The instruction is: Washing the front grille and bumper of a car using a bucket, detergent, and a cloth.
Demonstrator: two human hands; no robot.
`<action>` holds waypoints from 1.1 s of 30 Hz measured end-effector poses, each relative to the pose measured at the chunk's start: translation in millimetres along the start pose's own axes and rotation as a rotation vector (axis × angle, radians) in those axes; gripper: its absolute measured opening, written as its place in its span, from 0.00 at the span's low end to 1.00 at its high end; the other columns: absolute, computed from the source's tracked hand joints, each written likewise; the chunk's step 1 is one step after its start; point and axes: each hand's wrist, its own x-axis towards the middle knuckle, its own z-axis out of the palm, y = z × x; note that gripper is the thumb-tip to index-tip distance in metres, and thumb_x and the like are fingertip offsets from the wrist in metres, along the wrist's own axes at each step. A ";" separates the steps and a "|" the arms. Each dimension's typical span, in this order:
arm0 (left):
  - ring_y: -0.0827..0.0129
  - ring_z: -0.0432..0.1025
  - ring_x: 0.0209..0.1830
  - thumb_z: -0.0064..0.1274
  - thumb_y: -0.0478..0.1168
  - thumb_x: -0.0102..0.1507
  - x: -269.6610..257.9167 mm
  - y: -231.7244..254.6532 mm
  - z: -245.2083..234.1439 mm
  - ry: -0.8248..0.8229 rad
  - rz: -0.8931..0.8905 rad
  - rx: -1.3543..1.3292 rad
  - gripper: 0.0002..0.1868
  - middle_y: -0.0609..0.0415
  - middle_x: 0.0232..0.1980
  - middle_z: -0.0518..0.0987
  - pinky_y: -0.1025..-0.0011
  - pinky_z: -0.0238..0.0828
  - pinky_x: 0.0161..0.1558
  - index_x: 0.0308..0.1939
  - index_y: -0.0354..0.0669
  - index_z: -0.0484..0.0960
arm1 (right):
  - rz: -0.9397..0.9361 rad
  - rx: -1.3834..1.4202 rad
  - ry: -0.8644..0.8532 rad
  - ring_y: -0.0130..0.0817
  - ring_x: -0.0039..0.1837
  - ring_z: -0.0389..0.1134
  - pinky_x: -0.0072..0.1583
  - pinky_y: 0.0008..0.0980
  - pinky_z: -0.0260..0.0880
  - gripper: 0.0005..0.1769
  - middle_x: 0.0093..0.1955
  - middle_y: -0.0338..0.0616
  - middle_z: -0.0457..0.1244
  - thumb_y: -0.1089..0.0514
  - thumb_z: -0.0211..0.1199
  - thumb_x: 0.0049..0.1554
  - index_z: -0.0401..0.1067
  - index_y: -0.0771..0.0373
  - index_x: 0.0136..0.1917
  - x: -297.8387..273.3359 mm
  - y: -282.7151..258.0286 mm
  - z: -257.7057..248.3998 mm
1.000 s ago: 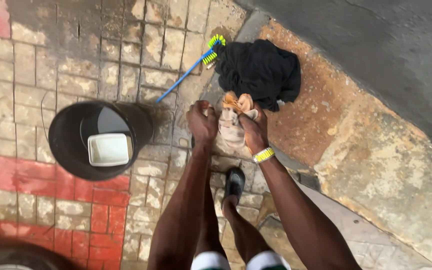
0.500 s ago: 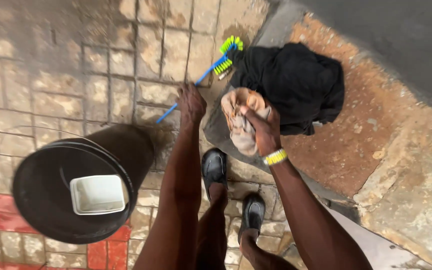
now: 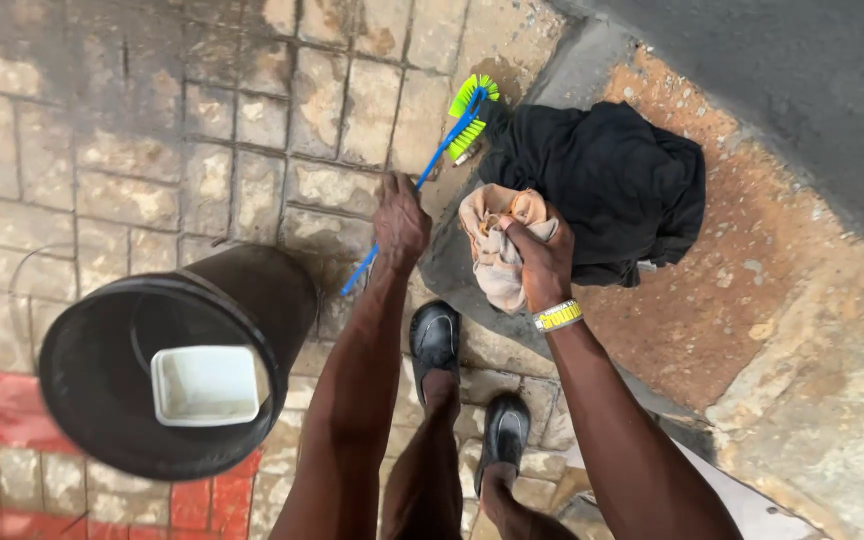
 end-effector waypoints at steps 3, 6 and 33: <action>0.34 0.70 0.43 0.47 0.34 0.64 -21.7 25.1 -19.7 0.023 -0.142 0.037 0.06 0.33 0.47 0.71 0.42 0.67 0.41 0.43 0.37 0.71 | -0.052 -0.096 -0.008 0.22 0.47 0.68 0.48 0.25 0.71 0.11 0.49 0.38 0.68 0.67 0.63 0.58 0.72 0.68 0.55 -14.8 -25.1 8.2; 0.37 0.69 0.38 0.49 0.33 0.57 -52.5 48.9 -45.2 0.094 -0.107 0.013 0.11 0.33 0.40 0.70 0.44 0.66 0.40 0.42 0.35 0.69 | -0.154 -0.271 -0.060 0.23 0.46 0.64 0.47 0.27 0.69 0.08 0.46 0.40 0.65 0.67 0.62 0.58 0.69 0.68 0.52 -29.6 -43.1 7.0; 0.44 0.74 0.46 0.43 0.37 0.70 -370.9 218.6 -352.5 0.682 -0.528 -0.526 0.11 0.39 0.45 0.77 0.52 0.70 0.47 0.51 0.36 0.79 | 0.164 -0.734 -0.714 0.19 0.37 0.60 0.39 0.26 0.61 0.17 0.34 0.30 0.63 0.43 0.71 0.51 0.74 0.57 0.36 -365.8 -171.9 166.5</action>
